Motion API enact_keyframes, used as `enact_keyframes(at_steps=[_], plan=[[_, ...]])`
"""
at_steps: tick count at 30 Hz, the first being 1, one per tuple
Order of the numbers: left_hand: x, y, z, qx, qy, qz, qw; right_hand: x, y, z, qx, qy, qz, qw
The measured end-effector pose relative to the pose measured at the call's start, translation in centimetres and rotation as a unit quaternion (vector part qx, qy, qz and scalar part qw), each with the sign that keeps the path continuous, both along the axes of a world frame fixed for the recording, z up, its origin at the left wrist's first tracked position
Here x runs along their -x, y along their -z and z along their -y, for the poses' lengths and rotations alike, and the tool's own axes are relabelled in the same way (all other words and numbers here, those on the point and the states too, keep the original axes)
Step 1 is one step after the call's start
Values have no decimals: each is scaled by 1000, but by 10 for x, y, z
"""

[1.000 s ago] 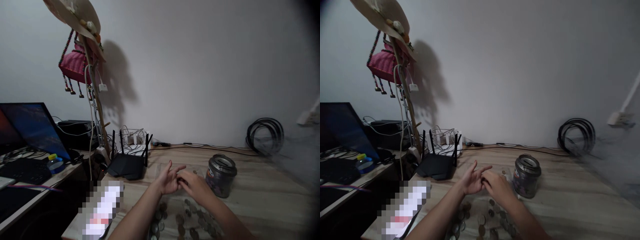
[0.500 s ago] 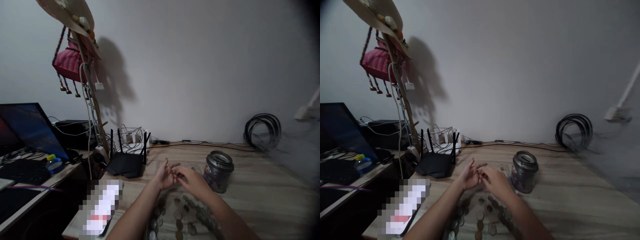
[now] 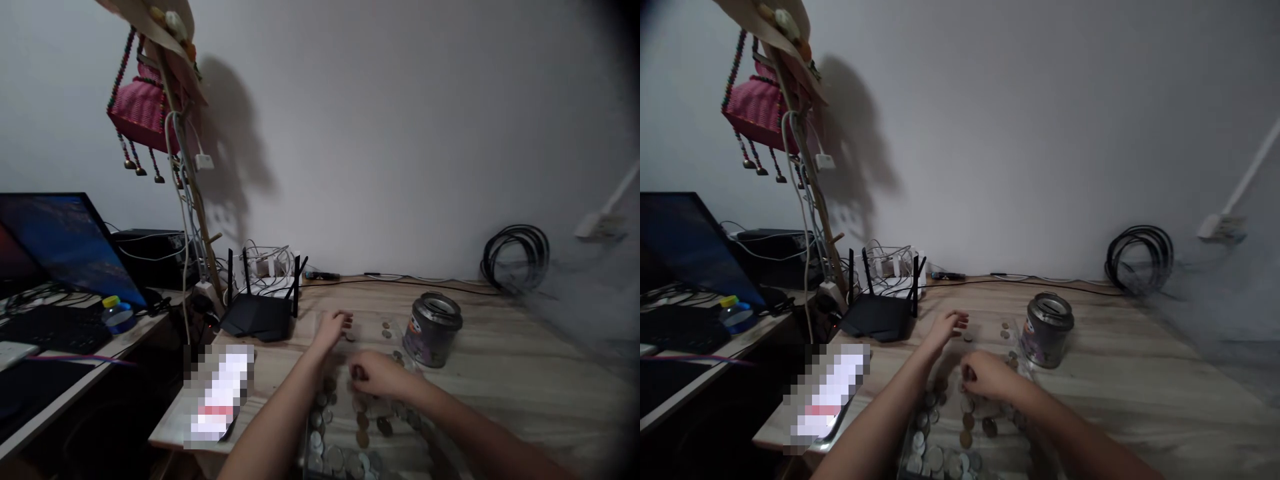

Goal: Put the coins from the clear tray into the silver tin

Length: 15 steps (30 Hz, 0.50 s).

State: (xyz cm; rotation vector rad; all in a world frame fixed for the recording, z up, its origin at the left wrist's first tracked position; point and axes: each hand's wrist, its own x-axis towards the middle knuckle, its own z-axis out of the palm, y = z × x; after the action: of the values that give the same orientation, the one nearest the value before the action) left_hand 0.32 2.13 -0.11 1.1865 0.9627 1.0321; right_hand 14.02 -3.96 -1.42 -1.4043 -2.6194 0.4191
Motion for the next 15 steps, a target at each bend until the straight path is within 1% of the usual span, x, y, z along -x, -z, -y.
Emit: enact_keyframes(at_steps=[2,3,4,6,7,9,11,13,14,15], plan=[[2,-3,-1,-102,-44,-85,990,-1,-5,-10,-72,21,0,997],[4,-5,-1,-137,-63,-115,982,0,-5,-14,-92,34,9,995],[6,-8,-1,-159,-76,-139,974,1,-3,-15,-93,44,26,994],[14,-16,2,-176,-81,-177,965,6,6,-11,-56,50,72,995],[19,-20,4,-181,-73,-189,962,10,11,-5,-41,45,90,994],[30,-29,13,-195,-40,-203,959,15,18,10,-40,35,106,993],[39,-34,25,-219,6,-220,951,18,17,17,-48,60,109,991],[41,-31,38,-215,11,-232,949,16,6,10,-44,122,114,985],[39,-26,44,-204,5,-233,951,13,-1,2,-43,152,115,981],[36,-20,49,-191,17,-232,954,10,-7,-6,-40,171,114,978]])
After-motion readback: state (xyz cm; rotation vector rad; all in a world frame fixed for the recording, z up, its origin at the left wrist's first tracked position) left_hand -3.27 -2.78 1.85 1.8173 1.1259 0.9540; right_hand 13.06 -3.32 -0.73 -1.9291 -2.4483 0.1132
